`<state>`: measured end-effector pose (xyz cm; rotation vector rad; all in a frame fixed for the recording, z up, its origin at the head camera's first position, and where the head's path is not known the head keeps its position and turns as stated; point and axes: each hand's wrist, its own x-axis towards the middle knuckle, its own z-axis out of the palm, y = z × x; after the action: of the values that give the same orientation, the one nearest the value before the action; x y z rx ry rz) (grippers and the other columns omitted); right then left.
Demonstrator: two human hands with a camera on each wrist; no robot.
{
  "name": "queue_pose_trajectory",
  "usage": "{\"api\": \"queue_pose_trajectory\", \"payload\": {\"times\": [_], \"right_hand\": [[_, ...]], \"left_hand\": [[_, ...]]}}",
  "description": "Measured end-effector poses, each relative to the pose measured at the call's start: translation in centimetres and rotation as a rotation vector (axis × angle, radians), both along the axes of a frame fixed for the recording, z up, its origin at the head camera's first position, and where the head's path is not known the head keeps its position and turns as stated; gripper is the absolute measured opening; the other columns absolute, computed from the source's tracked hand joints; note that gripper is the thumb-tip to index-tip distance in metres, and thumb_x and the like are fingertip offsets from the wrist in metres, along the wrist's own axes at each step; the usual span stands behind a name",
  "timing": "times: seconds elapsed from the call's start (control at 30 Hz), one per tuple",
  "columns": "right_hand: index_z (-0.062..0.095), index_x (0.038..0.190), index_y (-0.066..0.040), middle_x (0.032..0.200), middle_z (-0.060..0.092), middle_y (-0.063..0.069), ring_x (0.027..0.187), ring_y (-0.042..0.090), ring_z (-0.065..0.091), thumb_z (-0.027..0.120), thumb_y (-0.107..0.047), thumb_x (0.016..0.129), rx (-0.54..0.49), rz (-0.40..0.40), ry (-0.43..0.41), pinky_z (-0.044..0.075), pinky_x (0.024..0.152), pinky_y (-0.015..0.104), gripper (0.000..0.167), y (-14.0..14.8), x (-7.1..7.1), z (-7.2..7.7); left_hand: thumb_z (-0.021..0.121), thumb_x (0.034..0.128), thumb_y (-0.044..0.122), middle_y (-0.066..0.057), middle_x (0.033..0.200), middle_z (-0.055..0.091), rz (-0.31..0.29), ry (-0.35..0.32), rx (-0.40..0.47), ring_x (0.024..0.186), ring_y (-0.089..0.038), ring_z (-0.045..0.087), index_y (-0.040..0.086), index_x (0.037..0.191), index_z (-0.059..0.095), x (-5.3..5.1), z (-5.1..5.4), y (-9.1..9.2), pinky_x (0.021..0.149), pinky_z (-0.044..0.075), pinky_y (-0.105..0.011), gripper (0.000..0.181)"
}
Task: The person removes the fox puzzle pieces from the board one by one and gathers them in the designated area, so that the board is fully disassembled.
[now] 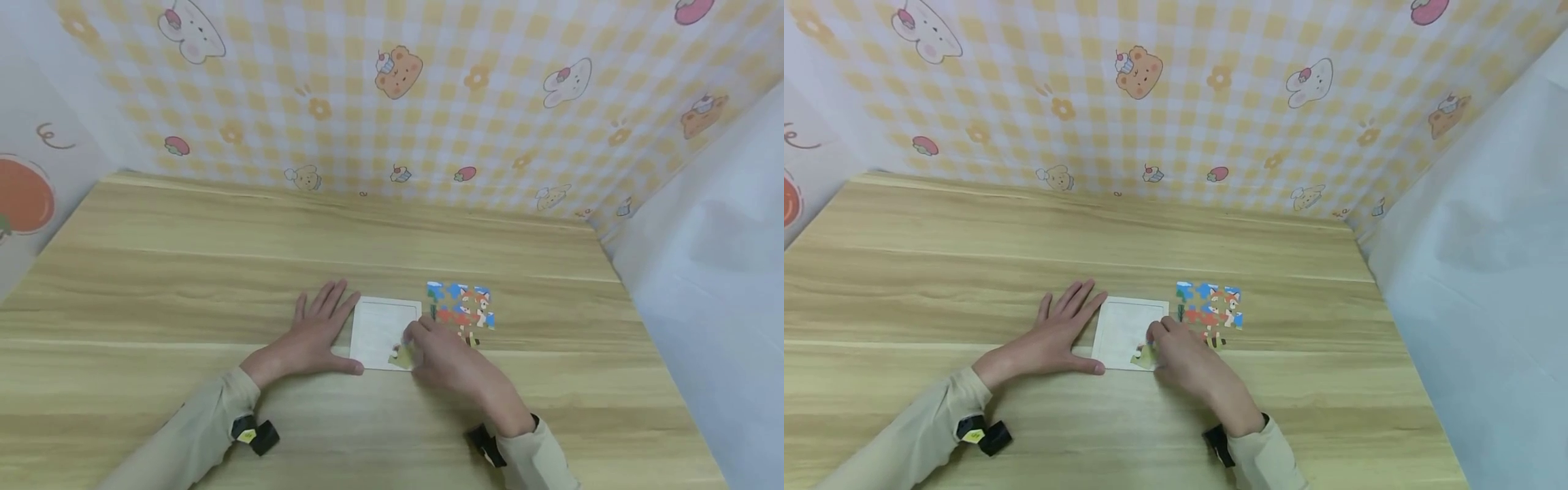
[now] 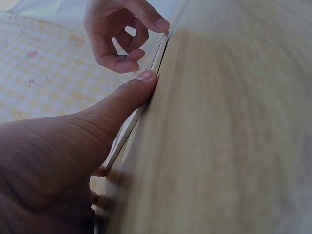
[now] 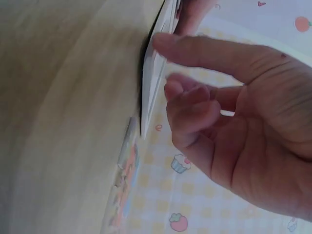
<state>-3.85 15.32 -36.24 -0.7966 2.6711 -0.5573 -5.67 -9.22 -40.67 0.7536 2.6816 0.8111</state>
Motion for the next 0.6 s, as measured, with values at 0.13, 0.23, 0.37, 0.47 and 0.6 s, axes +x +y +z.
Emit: {"api": "queue_pose_trajectory", "payload": {"times": [0.13,0.23,0.37,0.47,0.6], "right_hand": [[0.058,0.104,-0.006,0.093,0.052,-0.001,0.075,0.013,0.050,0.077,-0.008,0.071,0.003,0.013,-0.009,0.046,0.066,0.026,0.038,0.06,0.10,-0.08],[0.058,0.105,-0.007,0.094,0.053,-0.002,0.073,0.012,0.049,0.079,-0.020,0.073,0.024,-0.019,-0.005,0.046,0.065,0.025,0.041,0.08,0.22,-0.13],[0.058,0.102,-0.007,0.091,0.051,-0.003,0.069,0.011,0.047,0.079,-0.033,0.073,0.069,-0.054,0.023,0.044,0.062,0.026,0.044,-0.01,0.27,-0.28],[0.059,0.096,-0.009,0.085,0.049,-0.005,0.067,0.012,0.045,0.078,-0.034,0.072,0.103,-0.072,0.037,0.041,0.058,0.028,0.040,-0.18,0.19,-0.38],[0.059,0.090,-0.010,0.082,0.049,-0.005,0.066,0.014,0.045,0.078,-0.031,0.072,0.129,-0.086,0.045,0.041,0.059,0.030,0.033,-0.38,0.05,-0.50]], "left_hand": [[0.073,0.0660,0.061,-0.021,0.153,0.000,-0.002,-0.002,0.000,0.139,-0.037,-0.006,0.003,0.148,0.018,0.04,-0.06,0.05,0.099,-0.008,-0.066,0.114],[0.073,0.0662,0.061,-0.021,0.153,0.000,-0.005,-0.004,0.005,0.139,-0.037,-0.006,0.004,0.148,0.018,0.04,-0.03,0.09,0.099,-0.008,-0.066,0.114],[0.073,0.0664,0.061,-0.021,0.153,-0.001,-0.006,-0.011,0.004,0.138,-0.037,-0.007,0.004,0.148,0.017,0.06,0.01,0.07,0.099,-0.009,-0.066,0.114],[0.073,0.0665,0.060,-0.021,0.153,-0.001,-0.004,-0.015,0.006,0.138,-0.037,-0.007,0.003,0.148,0.017,0.05,-0.01,0.03,0.099,-0.009,-0.066,0.114],[0.074,0.0664,0.059,-0.021,0.153,0.000,-0.001,-0.014,0.007,0.138,-0.037,-0.006,0.003,0.148,0.017,0.02,0.07,0.01,0.099,-0.009,-0.066,0.114]]}}
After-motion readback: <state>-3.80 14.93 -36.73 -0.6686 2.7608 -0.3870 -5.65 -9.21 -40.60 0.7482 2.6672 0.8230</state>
